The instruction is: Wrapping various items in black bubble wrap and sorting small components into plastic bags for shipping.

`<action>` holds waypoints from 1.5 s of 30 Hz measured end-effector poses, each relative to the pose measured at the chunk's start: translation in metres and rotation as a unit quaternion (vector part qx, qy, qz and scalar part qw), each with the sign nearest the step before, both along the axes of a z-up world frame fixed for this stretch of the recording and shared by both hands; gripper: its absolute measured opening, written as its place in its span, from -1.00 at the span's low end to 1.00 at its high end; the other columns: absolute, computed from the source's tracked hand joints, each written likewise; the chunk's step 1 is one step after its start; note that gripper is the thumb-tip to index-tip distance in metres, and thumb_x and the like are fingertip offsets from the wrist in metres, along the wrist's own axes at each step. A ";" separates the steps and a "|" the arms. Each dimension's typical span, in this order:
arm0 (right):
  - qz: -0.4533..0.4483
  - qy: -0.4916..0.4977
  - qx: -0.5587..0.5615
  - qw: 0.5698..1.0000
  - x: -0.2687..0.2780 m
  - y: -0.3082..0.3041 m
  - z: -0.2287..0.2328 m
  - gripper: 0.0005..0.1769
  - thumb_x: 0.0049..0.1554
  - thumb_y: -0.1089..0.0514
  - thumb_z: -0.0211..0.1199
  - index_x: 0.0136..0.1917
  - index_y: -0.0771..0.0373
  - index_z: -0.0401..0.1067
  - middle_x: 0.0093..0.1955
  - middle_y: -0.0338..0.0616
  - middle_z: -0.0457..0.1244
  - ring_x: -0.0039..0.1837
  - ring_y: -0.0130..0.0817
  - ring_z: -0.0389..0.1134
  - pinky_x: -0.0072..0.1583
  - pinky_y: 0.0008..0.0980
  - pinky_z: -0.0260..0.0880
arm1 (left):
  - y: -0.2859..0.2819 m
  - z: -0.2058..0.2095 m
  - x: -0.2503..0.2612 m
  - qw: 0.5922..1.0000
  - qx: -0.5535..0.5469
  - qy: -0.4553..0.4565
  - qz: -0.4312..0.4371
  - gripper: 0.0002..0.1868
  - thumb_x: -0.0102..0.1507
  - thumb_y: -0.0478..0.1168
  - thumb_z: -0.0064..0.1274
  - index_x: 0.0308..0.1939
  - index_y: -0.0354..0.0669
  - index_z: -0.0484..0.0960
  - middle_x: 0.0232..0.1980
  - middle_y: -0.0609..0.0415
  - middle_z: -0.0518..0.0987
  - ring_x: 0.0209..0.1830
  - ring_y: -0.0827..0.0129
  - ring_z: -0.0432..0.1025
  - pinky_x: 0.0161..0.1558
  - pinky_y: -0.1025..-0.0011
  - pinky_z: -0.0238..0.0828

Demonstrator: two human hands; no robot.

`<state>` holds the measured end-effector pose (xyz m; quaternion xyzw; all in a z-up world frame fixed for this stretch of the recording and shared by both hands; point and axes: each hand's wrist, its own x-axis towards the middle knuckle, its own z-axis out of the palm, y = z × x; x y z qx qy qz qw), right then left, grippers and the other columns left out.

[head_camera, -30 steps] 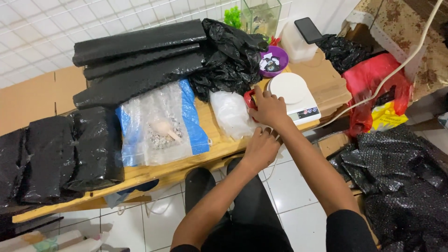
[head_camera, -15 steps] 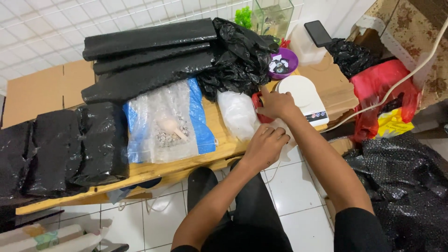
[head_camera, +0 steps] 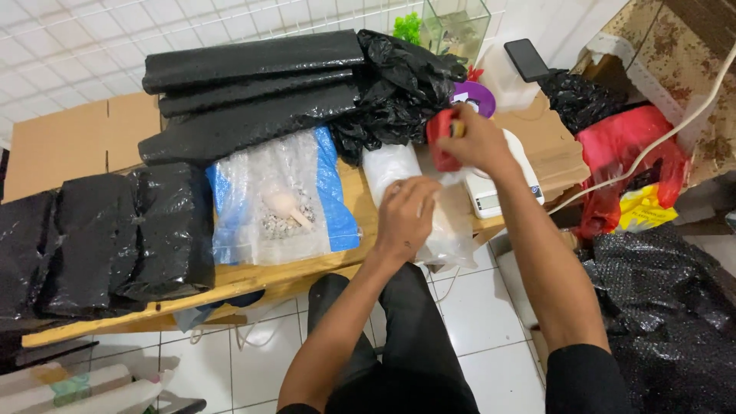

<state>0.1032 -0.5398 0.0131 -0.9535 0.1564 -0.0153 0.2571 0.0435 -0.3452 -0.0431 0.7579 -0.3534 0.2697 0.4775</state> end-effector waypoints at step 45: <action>0.357 -0.037 0.332 0.872 -0.077 0.182 0.017 -0.85 0.18 0.23 0.30 0.05 0.26 0.55 -0.23 -0.15 0.36 -0.09 -0.26 0.39 0.16 -0.13 0.39 | 0.187 0.106 -0.028 0.917 -0.314 0.247 0.002 -0.71 0.39 -0.17 0.12 -0.20 -0.05 0.26 -0.27 0.16 0.40 -0.26 0.58 0.31 -0.16 0.46 0.31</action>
